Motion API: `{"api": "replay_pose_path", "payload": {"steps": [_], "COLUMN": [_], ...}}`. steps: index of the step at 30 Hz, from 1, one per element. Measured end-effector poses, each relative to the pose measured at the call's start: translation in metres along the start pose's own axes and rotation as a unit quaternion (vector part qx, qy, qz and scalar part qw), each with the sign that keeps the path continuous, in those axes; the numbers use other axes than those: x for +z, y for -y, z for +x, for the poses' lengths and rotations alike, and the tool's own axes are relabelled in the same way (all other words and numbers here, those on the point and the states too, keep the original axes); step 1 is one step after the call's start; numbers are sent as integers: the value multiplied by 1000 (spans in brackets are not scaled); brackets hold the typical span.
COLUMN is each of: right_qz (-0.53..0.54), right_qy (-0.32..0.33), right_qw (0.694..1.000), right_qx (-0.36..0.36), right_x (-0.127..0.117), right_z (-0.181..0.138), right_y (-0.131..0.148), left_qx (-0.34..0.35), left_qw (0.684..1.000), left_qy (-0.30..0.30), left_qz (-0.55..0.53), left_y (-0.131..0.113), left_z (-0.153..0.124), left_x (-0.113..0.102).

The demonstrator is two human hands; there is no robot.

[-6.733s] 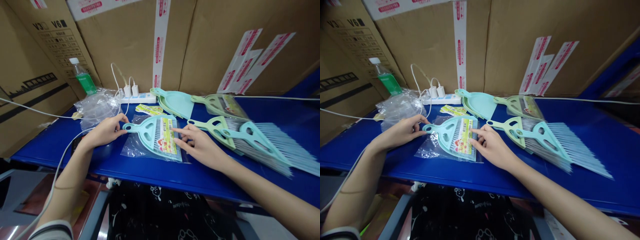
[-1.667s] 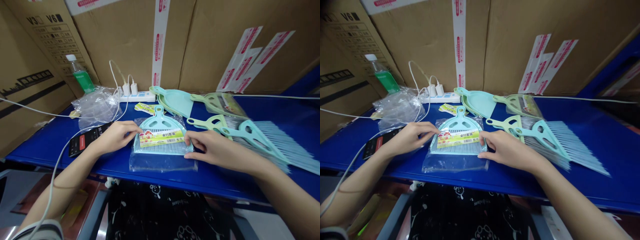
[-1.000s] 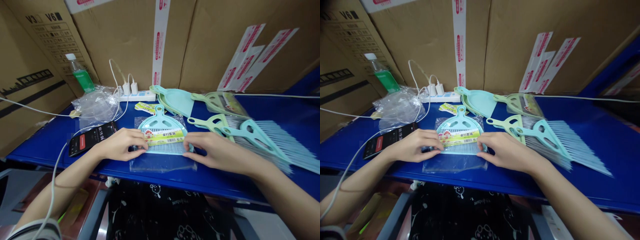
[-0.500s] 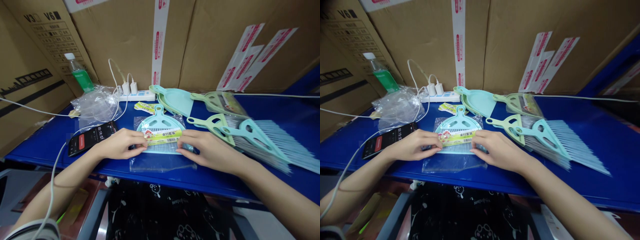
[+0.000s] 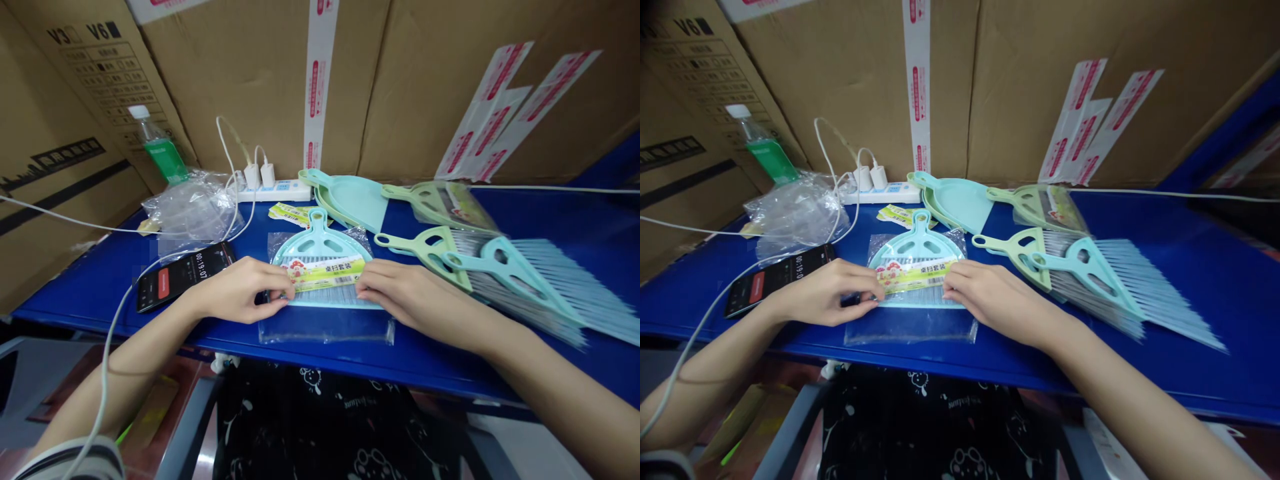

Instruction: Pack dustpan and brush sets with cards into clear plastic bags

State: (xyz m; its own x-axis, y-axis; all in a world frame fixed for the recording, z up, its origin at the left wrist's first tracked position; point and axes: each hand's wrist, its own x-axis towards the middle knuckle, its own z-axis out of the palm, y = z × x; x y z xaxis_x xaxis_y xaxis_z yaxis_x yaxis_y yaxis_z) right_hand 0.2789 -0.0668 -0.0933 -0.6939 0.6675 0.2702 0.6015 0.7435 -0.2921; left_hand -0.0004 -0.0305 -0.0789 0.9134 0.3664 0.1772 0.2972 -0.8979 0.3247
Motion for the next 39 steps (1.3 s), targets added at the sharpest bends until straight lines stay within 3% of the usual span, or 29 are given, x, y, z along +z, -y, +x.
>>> {"api": "replay_pose_path", "payload": {"steps": [14,19,28,39], "right_qz": [54,61,104,106], "right_qy": [21,13,10,-5], "right_qw": [998,997,991,991], "right_qx": [11,50,79,76], "right_x": [1,1,3,5], "right_z": [-2,-4,-3,-2], "right_y": [-4,-6,-11,-11], "left_qx": [-13,-25,-59,-23], "left_qw": [999,999,991,998], "left_qy": [28,42,108,49], "left_qz": [-27,-21,-46,-30], "left_y": [-1,-1,-8,-5], "left_z": [-1,-3,-11,-5], "left_x": [-2,-4,-19,-13]}}
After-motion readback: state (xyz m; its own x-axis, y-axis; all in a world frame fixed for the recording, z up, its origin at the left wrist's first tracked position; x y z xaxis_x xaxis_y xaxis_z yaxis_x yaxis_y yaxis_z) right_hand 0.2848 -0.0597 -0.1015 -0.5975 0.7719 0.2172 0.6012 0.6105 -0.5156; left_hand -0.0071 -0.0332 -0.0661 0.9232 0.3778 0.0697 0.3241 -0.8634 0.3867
